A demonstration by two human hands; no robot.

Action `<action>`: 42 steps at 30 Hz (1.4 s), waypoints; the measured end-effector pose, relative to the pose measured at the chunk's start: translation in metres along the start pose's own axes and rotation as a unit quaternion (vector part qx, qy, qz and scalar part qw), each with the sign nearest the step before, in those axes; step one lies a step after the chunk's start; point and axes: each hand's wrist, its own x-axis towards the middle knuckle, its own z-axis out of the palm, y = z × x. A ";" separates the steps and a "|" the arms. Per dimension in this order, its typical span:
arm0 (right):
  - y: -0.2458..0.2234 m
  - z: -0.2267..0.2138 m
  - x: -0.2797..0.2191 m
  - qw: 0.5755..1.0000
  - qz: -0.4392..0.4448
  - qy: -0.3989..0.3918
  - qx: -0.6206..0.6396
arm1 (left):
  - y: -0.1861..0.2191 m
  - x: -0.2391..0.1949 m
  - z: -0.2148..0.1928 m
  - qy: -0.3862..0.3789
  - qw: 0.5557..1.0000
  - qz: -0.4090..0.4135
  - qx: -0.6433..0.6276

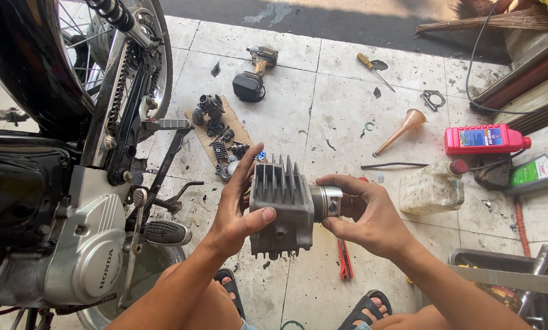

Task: The person sits on the workshop floor and fits piston rings onto a piston, working each ring around the piston by hand. They then align the piston and insert it into the cylinder, pressing it into place.

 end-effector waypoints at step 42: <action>-0.036 0.024 -0.020 0.989 -0.075 -0.027 -0.124 | 0.033 -0.015 0.006 -0.048 0.992 0.062 0.099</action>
